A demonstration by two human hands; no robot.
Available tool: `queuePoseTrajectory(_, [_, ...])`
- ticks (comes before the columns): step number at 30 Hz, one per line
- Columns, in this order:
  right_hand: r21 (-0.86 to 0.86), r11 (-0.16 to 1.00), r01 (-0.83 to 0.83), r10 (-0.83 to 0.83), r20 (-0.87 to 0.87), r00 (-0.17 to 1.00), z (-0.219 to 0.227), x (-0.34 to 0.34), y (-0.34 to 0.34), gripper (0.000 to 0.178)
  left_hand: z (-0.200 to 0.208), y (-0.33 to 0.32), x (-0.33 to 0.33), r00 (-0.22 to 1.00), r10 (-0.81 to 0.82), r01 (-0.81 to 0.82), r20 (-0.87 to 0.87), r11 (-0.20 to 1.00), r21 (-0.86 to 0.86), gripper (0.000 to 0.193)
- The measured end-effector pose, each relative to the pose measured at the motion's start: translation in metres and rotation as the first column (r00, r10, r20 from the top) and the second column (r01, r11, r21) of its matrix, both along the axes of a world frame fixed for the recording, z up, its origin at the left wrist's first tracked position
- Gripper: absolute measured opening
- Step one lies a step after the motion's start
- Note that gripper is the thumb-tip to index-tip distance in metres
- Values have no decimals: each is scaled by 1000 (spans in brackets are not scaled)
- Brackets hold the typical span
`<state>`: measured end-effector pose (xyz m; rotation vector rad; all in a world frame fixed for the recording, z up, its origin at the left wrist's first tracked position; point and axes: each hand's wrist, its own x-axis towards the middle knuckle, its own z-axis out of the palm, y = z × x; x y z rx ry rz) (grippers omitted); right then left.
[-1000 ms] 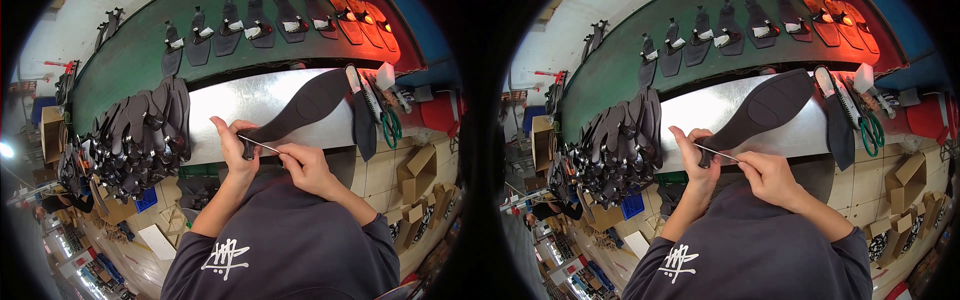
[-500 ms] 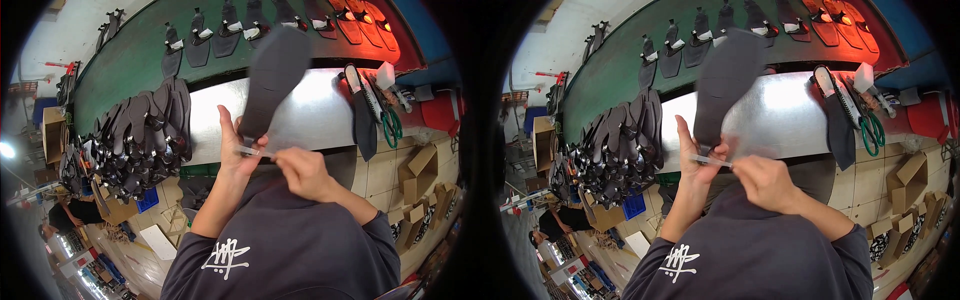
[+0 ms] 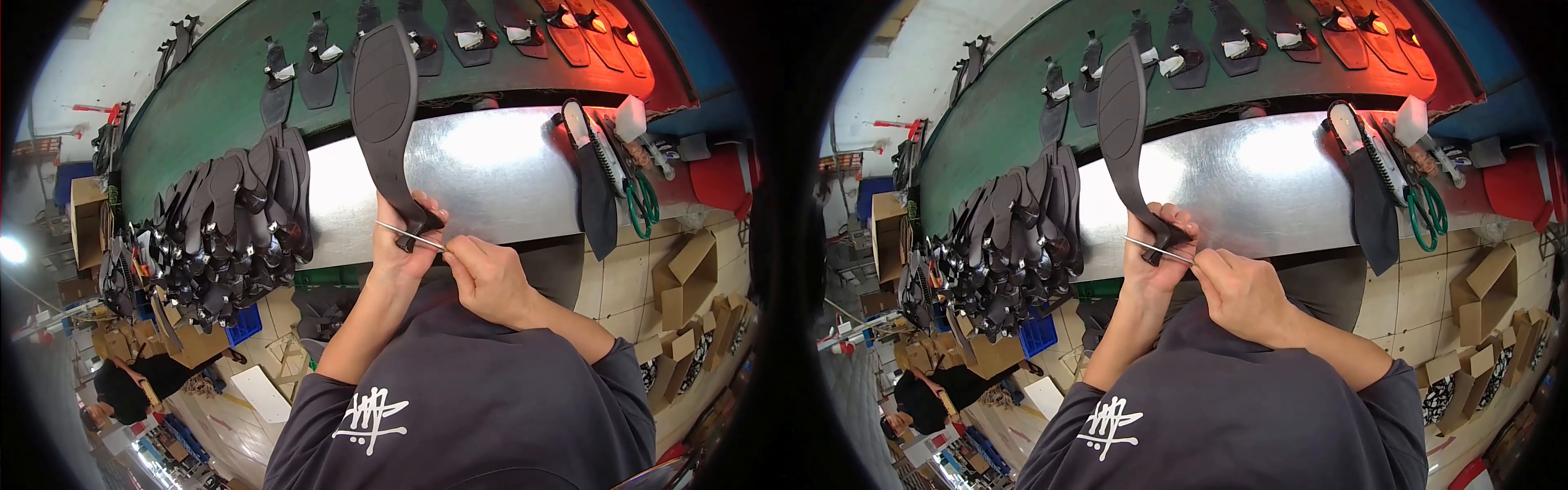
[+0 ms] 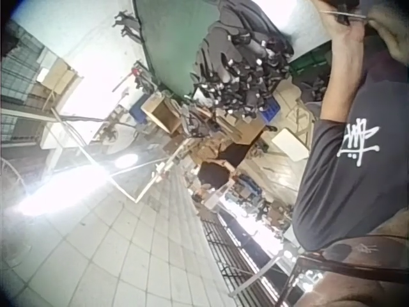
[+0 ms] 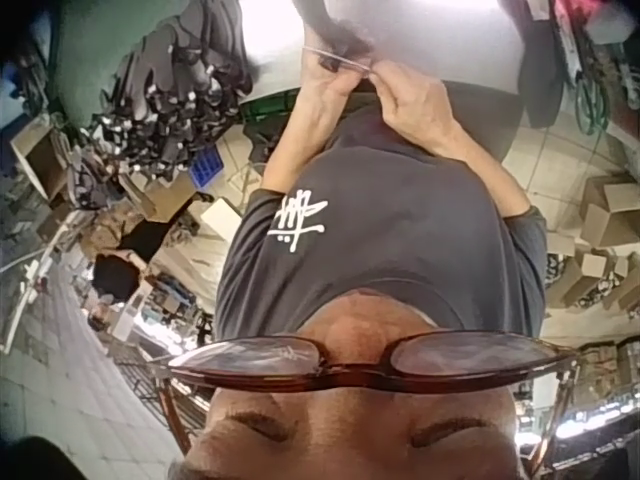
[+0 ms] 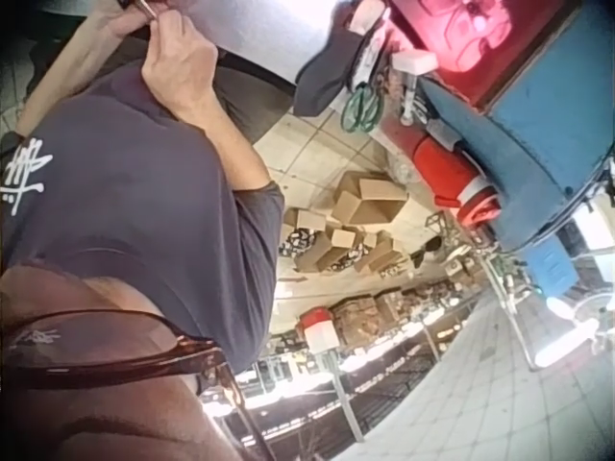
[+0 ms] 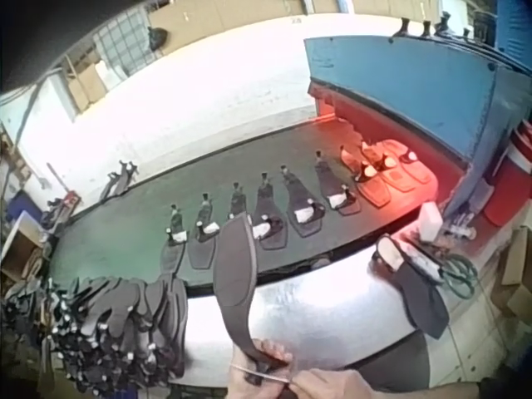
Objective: The person is assembling and finishing components of a shoe at a manufacturing station.
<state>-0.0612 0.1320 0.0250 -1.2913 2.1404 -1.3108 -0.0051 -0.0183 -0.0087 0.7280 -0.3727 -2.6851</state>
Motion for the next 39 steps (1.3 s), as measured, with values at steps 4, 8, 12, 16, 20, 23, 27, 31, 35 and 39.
queuePoseTrajectory(4, [22, 999, -34, 35, -4, 999, 1, -2, -1, 8, -1, -7, -1, 997, -28, 28, 74, 1000, -2, 42])
queuePoseTrajectory(8, [-65, 981, -182, 180, -35, 983, 2, 20, -2, 7, 14, -24, -6, 940, 80, -73, 330, 997, -35, 50])
queuePoseTrajectory(12, [-36, 999, 8, -4, 121, 993, 6, -1, -5, 5, 30, -63, 24, 972, 123, -80, 201, 975, -206, 39])
queuePoseTrajectory(16, [-56, 996, 67, -59, 137, 989, 8, -16, 1, 17, 98, -102, 65, 932, 329, -170, 153, 768, -617, 27])
queuePoseTrajectory(20, [-62, 998, 21, -9, 188, 982, 4, -27, -9, 17, 180, -140, 137, 696, 700, -237, 162, 436, -868, 26])
queuePoseTrajectory(23, [-102, 994, 47, -29, 167, 986, 1, -34, -17, 17, 215, -184, 188, 527, 850, -248, 4, 159, -956, 31])
queuePoseTrajectory(27, [-55, 998, 13, -3, 182, 983, -3, -41, -17, 19, 201, -250, 263, 263, 944, 406, 197, 77, -911, 30])
queuePoseTrajectory(31, [-19, 999, 40, -37, 133, 990, -7, -50, -14, 18, 183, -258, 265, -16, 999, 937, 47, 31, -348, 21])
queuePoseTrajectory(35, [-69, 982, 175, -173, 28, 984, -13, -65, -15, 13, 199, -249, 231, 63, 961, 887, -269, -177, -426, 19])
queuePoseTrajectory(39, [-25, 962, 272, -267, -291, 919, -22, -92, -8, 27, 184, -223, 82, 547, 834, 469, -70, -375, -800, 22])
